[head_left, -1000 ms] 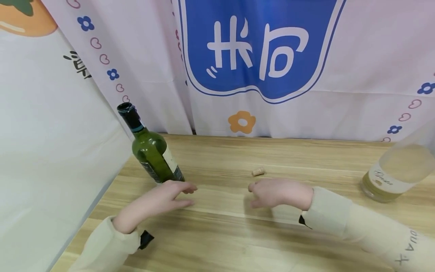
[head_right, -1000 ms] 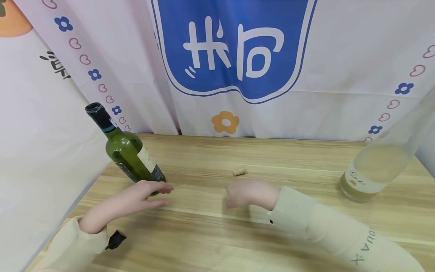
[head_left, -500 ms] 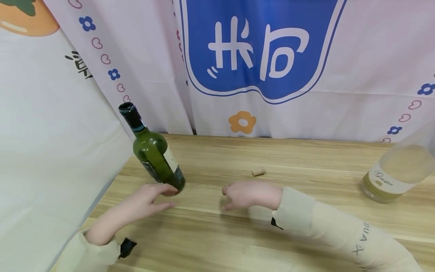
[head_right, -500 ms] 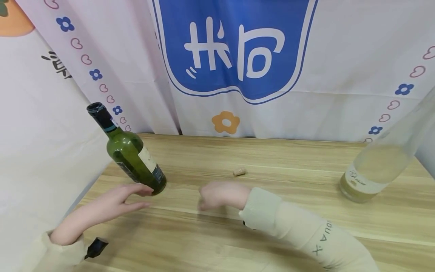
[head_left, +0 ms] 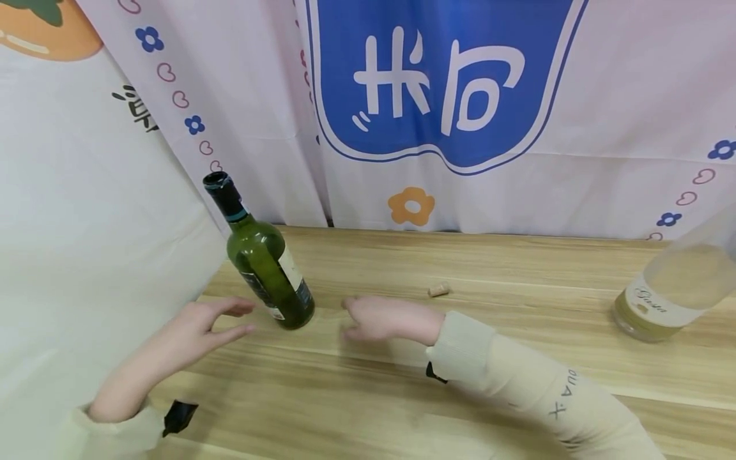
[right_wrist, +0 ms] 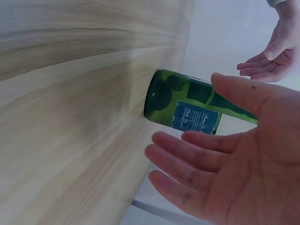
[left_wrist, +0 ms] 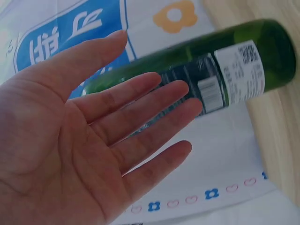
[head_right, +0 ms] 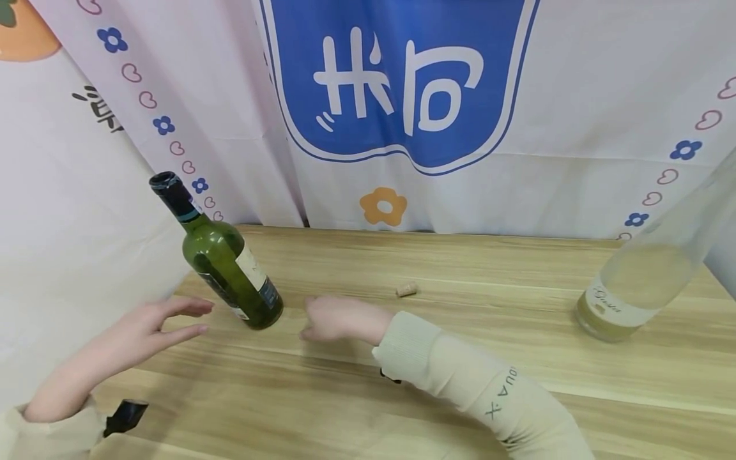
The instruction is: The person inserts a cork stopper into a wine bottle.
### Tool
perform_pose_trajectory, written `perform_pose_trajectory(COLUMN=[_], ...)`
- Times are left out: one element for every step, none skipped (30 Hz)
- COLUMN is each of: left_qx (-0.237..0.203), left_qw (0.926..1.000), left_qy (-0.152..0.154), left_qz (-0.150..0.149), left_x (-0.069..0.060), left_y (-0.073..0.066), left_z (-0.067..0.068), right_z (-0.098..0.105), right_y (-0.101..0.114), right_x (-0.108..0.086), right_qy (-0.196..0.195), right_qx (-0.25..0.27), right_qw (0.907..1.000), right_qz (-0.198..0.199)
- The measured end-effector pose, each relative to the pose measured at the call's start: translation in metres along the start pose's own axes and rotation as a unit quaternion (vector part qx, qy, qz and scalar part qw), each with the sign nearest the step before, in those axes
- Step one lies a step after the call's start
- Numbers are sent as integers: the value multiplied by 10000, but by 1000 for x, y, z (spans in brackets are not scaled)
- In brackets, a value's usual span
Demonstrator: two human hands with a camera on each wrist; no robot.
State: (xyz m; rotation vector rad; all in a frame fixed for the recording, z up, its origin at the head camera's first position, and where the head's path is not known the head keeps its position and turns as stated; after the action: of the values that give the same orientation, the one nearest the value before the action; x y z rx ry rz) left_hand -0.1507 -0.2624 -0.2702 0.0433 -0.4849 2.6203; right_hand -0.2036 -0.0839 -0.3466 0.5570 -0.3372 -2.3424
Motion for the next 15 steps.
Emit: perform_pose_trajectory(left_qx=[29, 14, -28, -62, -103, -147, -177, -204, -224, -230, -263, -299, -334, -396, -474], left_qw=[10000, 9999, 9998, 9995, 9992, 9988, 9984, 9980, 9977, 9975, 9970, 9966, 9961, 9955, 9945], left_qy=[-34, -65, -67, -84, -106, -120, -147, -179, -211, -255, -293, -345, -413, -499, -600], left_qz=[66, 114, 209, 298, 375, 461, 518, 562, 601, 623, 664, 686, 698, 709, 710], left_x=[-2, -3, -5, -6, -8, -9, -9, -10, -10, -10, -9, -8, -7, -5, -3], left_y=[2, 5, 7, 10, 12, 15, 17, 19, 20, 21, 23, 24, 25, 26, 27], left_z=[3, 5, 7, 9, 12, 13, 15, 16, 17, 18, 19, 19, 20, 21, 22], right_z=[2, 4, 6, 8, 10, 12, 14, 16, 17, 19, 20, 20, 21, 21, 21], right_y=[2, 4, 6, 8, 10, 12, 13, 15, 17, 18, 19, 20, 21, 21, 21], right_x=[2, 4, 6, 8, 10, 13, 15, 18, 21, 23, 25, 28, 31, 34, 37], right_qy=[-71, -140, -202, -291, -383, -459, -526, -596, -662, -714, -740, -779, -813, -843, -882], right_qx=[15, 37, 55, 87, 129, 186, 291, 389, 503, 632, 765, 874, 984, 1079, 1169], right_qw=[10000, 9999, 9998, 9995, 9992, 9987, 9981, 9973, 9963, 9952, 9941, 9929, 9916, 9904, 9891], right_qz=[2, 2, 9, 39, 68, 88, 130, 161, 197, 212, 208, 205, 201, 175, 162])
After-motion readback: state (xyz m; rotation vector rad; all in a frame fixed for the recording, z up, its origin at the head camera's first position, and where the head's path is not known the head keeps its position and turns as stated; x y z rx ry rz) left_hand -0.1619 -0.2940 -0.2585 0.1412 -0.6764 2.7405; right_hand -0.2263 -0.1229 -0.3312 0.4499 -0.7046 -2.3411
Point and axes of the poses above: each hand's wrist, its own x-axis towards the middle knuckle, its own z-axis out of the back of the hand, y = z × x, the point moved 8 cm from there along x, towards the middle knuckle, and after that the axes turned 5 degrees about -z, right-handed, at the moved point
